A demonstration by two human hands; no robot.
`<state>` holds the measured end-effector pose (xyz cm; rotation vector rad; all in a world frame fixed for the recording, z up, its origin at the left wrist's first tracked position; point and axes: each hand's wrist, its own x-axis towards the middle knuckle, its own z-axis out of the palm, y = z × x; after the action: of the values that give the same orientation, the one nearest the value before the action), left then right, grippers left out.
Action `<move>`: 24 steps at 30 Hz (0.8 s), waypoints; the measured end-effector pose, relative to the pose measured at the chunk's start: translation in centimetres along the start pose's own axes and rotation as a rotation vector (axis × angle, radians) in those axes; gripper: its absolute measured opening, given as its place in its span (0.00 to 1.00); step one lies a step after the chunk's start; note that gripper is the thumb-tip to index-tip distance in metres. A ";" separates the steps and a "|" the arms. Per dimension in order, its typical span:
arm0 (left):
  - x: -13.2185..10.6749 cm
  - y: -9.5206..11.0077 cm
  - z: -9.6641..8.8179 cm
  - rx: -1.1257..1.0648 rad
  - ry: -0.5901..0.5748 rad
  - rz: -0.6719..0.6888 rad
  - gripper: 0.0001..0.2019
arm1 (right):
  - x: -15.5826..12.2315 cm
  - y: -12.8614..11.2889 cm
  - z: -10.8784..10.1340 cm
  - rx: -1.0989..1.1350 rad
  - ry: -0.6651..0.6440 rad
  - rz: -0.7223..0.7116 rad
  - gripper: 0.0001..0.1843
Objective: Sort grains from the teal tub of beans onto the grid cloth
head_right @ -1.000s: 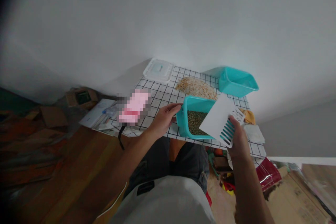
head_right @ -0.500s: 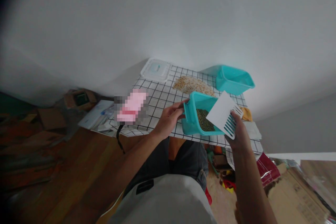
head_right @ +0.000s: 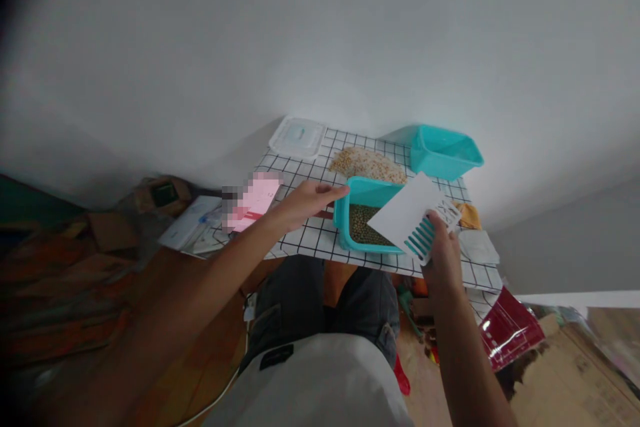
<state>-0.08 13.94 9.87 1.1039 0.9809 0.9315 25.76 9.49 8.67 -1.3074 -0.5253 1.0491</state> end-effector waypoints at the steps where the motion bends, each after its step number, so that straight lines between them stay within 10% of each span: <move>1: 0.2 0.2 -0.3 0.040 0.008 -0.026 0.20 | -0.3 0.1 0.3 -0.002 0.017 -0.012 0.21; 19: 1.0 -0.5 0.2 0.020 0.162 -0.078 0.19 | -1.0 0.6 1.2 0.080 -0.015 -0.092 0.21; 24: -0.8 -1.8 1.6 -0.075 0.028 -0.047 0.24 | -1.0 0.7 0.8 0.088 -0.036 -0.058 0.20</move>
<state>1.41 12.40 8.55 1.0035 0.9824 0.9406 24.41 9.02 8.47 -1.1910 -0.5355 1.0385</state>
